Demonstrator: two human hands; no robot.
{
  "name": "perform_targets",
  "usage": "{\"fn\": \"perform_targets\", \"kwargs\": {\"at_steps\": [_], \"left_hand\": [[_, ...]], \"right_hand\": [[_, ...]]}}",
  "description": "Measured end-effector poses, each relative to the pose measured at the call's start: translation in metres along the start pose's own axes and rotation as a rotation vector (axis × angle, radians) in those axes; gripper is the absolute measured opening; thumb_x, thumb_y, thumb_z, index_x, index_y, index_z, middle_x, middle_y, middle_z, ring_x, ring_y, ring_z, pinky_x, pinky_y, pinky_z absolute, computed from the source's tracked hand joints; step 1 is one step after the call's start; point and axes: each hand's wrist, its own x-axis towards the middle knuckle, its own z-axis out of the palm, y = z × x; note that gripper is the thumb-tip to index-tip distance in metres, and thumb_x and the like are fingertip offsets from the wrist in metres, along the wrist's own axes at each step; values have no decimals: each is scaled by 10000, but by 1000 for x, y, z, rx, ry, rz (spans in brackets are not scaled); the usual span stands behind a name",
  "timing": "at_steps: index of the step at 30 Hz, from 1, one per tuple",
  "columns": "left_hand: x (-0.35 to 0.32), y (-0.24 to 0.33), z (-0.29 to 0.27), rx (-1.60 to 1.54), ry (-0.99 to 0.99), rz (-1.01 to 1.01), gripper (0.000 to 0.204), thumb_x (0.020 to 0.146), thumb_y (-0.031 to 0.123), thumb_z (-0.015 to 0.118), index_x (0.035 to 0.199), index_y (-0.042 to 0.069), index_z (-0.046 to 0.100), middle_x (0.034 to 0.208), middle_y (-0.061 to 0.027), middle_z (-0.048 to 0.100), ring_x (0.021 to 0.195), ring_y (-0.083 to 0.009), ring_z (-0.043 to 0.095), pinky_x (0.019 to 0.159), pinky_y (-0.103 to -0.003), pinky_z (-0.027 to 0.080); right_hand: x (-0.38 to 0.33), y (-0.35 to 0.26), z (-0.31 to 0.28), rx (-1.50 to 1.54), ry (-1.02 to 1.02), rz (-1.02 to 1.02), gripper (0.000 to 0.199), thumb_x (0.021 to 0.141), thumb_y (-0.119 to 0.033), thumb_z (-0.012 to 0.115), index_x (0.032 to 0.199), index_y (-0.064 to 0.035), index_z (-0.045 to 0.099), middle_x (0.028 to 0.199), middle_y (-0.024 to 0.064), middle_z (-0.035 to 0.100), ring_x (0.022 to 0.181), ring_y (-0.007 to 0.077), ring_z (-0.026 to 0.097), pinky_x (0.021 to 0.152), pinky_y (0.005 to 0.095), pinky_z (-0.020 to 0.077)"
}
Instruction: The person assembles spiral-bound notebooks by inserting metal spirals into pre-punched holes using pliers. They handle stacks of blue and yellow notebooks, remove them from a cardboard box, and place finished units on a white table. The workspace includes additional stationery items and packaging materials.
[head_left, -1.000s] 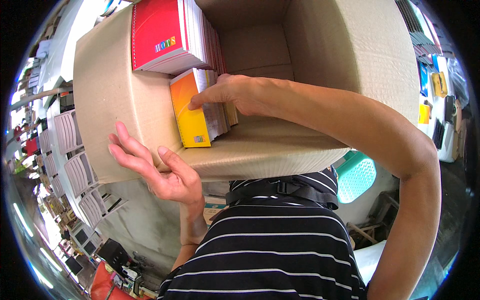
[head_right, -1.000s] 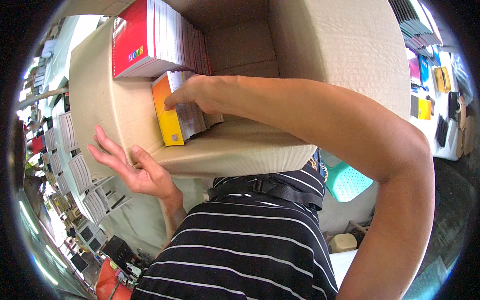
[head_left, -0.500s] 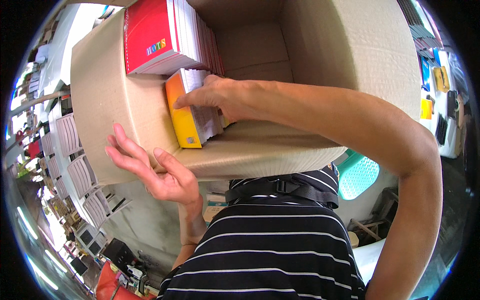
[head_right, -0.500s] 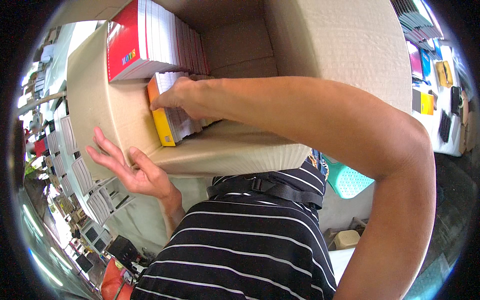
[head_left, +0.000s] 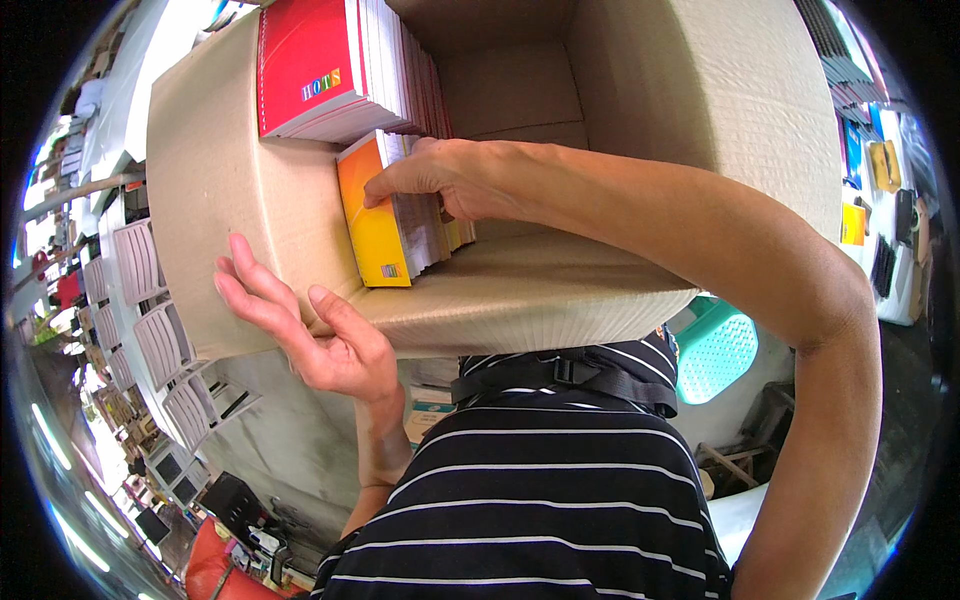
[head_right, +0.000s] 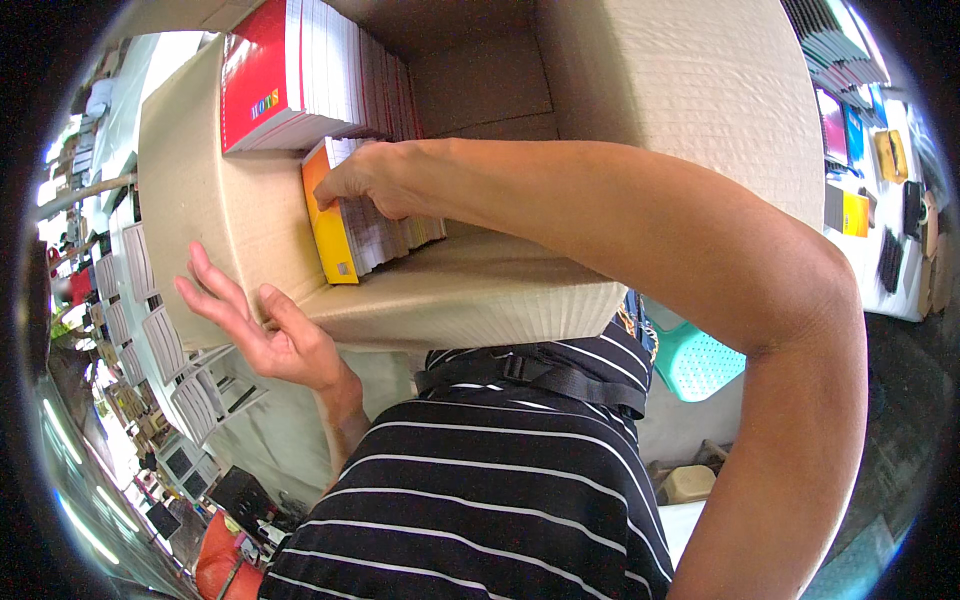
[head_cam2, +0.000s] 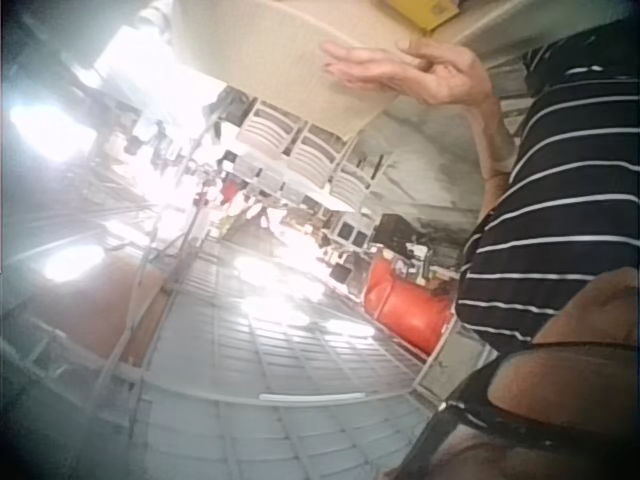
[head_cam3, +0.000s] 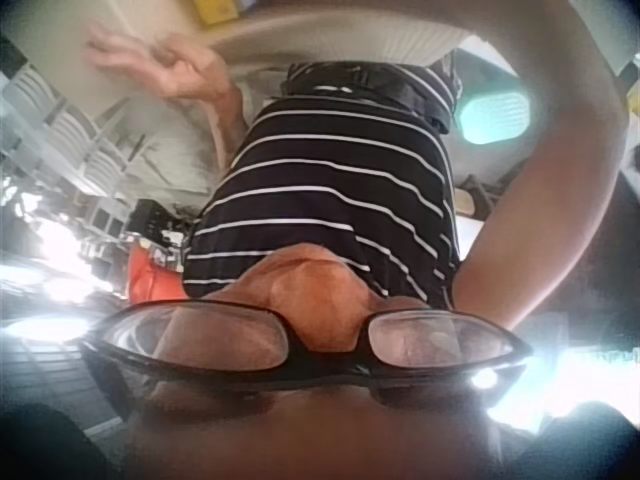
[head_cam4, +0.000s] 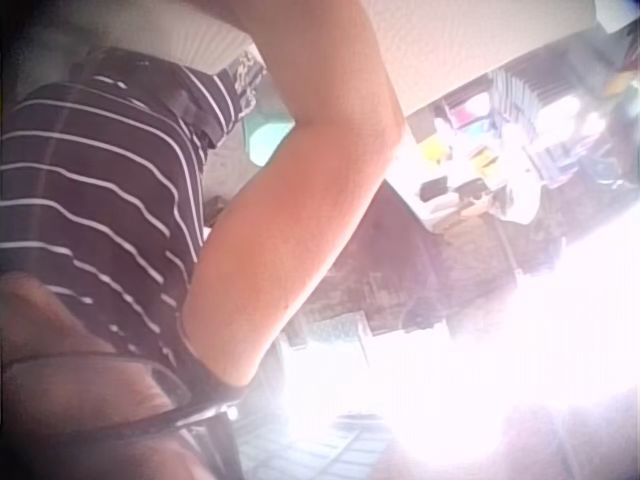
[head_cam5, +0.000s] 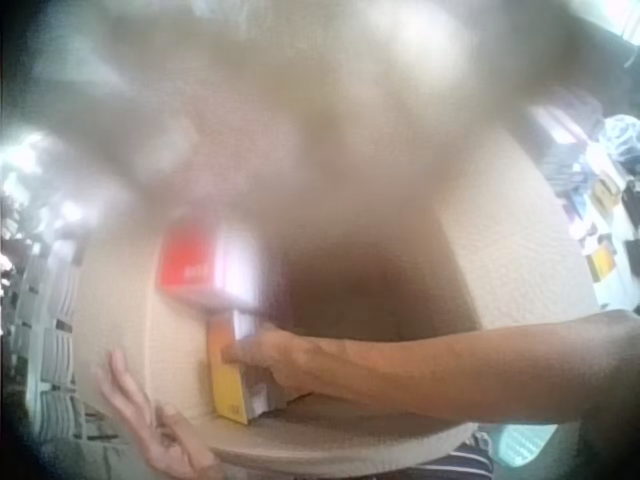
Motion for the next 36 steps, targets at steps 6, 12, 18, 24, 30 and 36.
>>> {"fn": "perform_targets", "kwargs": {"at_steps": [6, 12, 18, 24, 30, 36], "left_hand": [[0, 4, 2, -58, -2, -26, 670, 872, -95, 356, 1480, -105, 74, 1474, -325, 306, 1402, -413, 275, 1135, -459, 216], [0, 4, 2, -49, -15, -30, 666, 870, -96, 356, 1479, -108, 86, 1477, -344, 278, 1397, -422, 280, 1129, -459, 228], [1, 6, 0, -1, -37, -34, 642, 862, -103, 353, 1467, -123, 137, 1474, -346, 272, 1389, -447, 278, 1122, -462, 245], [1, 6, 1, -35, -28, -33, 640, 849, -116, 350, 1459, -129, 153, 1468, -349, 271, 1385, -445, 283, 1126, -478, 246], [2, 5, 1, -37, -21, -22, 634, 852, -116, 354, 1455, -130, 159, 1471, -351, 258, 1383, -450, 283, 1131, -487, 239], [-1, 2, 2, -48, 10, -29, 673, 875, -93, 382, 1505, -36, 151, 1524, -237, 283, 1406, -325, 296, 1122, -424, 259]], "right_hand": [[18, 8, 1, 104, -34, -64, 552, 713, -159, 778, 1186, 26, 564, 1175, 178, 582, 1107, 277, 543, 916, 382, 438], [17, 6, 4, 27, 15, -74, 546, 735, -193, 764, 1195, 27, 568, 1186, 183, 596, 1106, 263, 558, 923, 381, 445], [-7, -6, 12, -32, 133, 54, 541, 756, -236, 747, 1210, 1, 573, 1252, 186, 570, 1176, 258, 515, 972, 420, 397], [14, 4, 4, 23, 31, -18, 468, 744, -236, 754, 1127, -13, 605, 1191, 172, 588, 1161, 263, 519, 960, 406, 399], [31, 9, 5, 37, 30, -11, 418, 720, -226, 770, 1047, -7, 627, 1126, 157, 608, 1100, 237, 548, 914, 343, 423], [25, 7, 2, 38, 6, -37, 575, 712, -174, 770, 1189, 53, 543, 1197, 193, 565, 1122, 272, 537, 945, 390, 430]]}}
